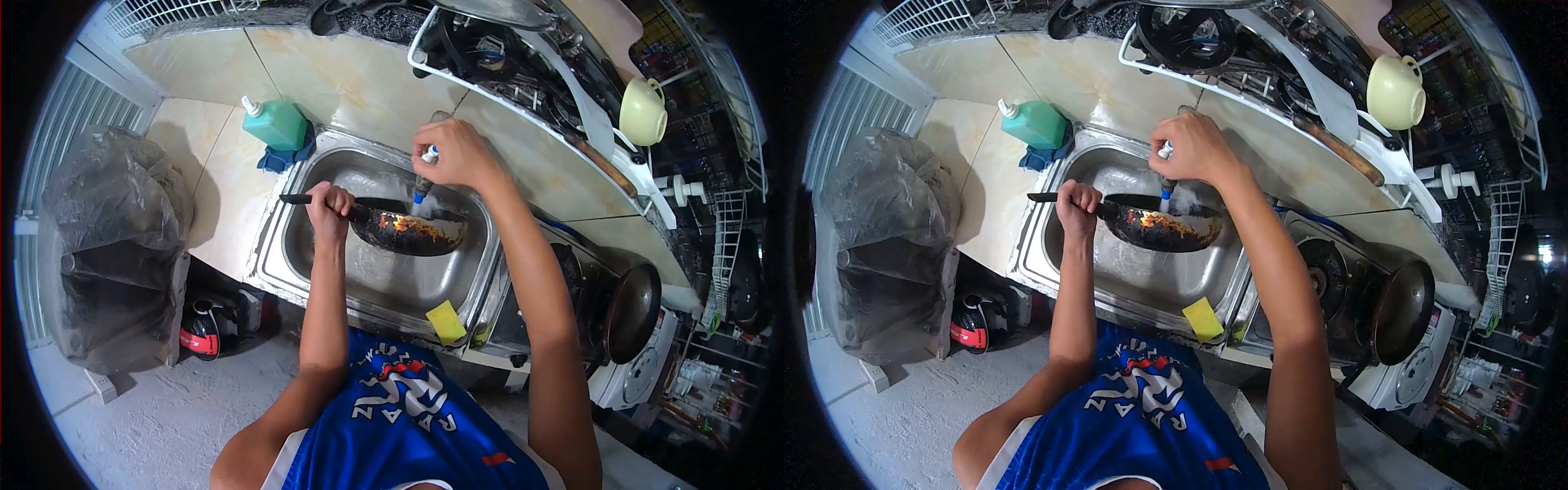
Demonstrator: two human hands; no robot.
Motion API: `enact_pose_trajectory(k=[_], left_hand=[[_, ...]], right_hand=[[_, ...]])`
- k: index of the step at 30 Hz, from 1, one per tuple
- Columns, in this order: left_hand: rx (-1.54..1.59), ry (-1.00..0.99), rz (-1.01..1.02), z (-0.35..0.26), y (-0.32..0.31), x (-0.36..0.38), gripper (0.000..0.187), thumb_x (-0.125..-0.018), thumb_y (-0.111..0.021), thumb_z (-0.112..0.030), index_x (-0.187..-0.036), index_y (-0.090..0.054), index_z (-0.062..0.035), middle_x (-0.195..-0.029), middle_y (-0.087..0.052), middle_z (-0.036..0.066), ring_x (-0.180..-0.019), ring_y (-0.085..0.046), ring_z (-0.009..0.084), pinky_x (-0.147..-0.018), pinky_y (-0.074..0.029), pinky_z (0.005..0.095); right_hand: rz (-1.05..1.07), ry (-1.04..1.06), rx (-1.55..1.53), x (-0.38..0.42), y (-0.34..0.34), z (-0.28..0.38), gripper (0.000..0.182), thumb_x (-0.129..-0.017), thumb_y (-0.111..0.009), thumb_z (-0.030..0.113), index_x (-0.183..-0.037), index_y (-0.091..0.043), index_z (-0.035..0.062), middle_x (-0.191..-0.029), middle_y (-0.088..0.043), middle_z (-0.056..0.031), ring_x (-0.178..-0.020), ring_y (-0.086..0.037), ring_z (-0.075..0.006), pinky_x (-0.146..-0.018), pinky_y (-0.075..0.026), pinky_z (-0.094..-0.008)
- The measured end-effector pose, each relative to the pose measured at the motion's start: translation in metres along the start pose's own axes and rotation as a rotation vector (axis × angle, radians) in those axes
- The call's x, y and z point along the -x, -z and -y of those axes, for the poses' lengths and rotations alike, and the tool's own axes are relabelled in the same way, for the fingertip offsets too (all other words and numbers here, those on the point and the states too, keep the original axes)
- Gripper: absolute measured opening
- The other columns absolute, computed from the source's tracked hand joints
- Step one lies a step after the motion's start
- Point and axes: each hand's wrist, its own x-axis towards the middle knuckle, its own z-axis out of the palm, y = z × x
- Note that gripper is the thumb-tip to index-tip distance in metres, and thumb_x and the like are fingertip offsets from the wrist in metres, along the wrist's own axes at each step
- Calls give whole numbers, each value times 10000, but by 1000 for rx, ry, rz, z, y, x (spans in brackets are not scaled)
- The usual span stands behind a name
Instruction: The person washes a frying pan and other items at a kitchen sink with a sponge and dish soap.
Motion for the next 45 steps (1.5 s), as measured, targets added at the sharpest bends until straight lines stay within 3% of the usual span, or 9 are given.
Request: enact_pose_trajectory(k=[4, 10, 13, 21, 24, 29, 32, 36, 45], left_hand=[[-308, -237, 67, -9, -48, 26, 388, -926, -470, -133, -556, -354, -106, -482, -310, -7, -400, -266, 91, -391, -201, 263], [-893, -604, 298, 4, -65, 58, 362, -874, -578, -85, -543, -450, -15, -524, -526, 75, -433, -514, 164, -434, -377, 301], [-841, -722, 361, 17, -79, 61, 330, -762, -603, -19, -505, -397, -36, -465, -394, 87, -378, -434, 246, -415, -328, 338], [-1011, -715, 530, 22, -72, 55, 338, -740, -605, -10, -497, -373, -48, -458, -383, 82, -380, -435, 258, -413, -328, 347], [-1045, -708, 521, 21, -72, 52, 341, -736, -608, -7, -495, -369, -49, -454, -366, 87, -378, -425, 264, -411, -320, 353], [-1008, -667, 617, 18, -77, 53, 335, -731, -613, -3, -495, -380, -53, -450, -366, 89, -379, -429, 269, -410, -324, 355], [-1010, -673, 679, 21, -72, 53, 333, -731, -613, -3, -497, -382, -54, -449, -367, 88, -379, -431, 268, -411, -331, 356], [-1048, -681, 670, 22, -69, 54, 331, -733, -608, -6, -496, -383, -55, -449, -369, 90, -379, -434, 267, -412, -338, 355], [-1083, -538, 633, 5, -73, 60, 317, -769, -599, -5, -509, -420, -31, -451, -389, 113, -366, -442, 254, -412, -344, 339]], right_hand=[[23, 42, -2, -2, -1, 1, 143, -738, -653, 179, -736, -651, 36, -752, -657, -115, -711, -627, -326, -648, -494, -394], [-12, 89, 1, -1, -2, -2, 168, -787, -646, 192, -861, -710, 55, -847, -696, -122, -771, -656, -319, -689, -521, -378], [-12, 88, 16, 0, -7, -3, 171, -791, -648, 197, -858, -716, 55, -840, -699, -117, -751, -661, -313, -675, -525, -369], [-11, 70, 56, 0, -5, 0, 184, -789, -660, 224, -828, -716, 54, -795, -696, -105, -698, -657, -302, -657, -525, -360], [131, -40, 162, 2, 4, 4, 213, -794, -659, 259, -835, -718, 58, -807, -696, -106, -852, -667, -302, -743, -524, -378], [80, 398, 276, -3, 14, -7, 275, -829, -622, 314, -825, -724, 59, -917, -708, -90, -1152, -559, -333, -946, -429, -448], [32, 532, 305, -9, 17, -8, 249, -844, -605, 285, -812, -705, 60, -855, -694, -89, -1072, -600, -329, -894, -467, -445], [262, 300, 155, -6, 4, -10, 206, -851, -603, 199, -942, -675, 28, -945, -672, -119, -970, -633, -319, -777, -522, -408], [-364, -283, 320, 4, -53, 31, 298, -825, -526, 38, -1121, -563, 43, -789, -651, -185, -708, -654, -381, -640, -533, -453]])
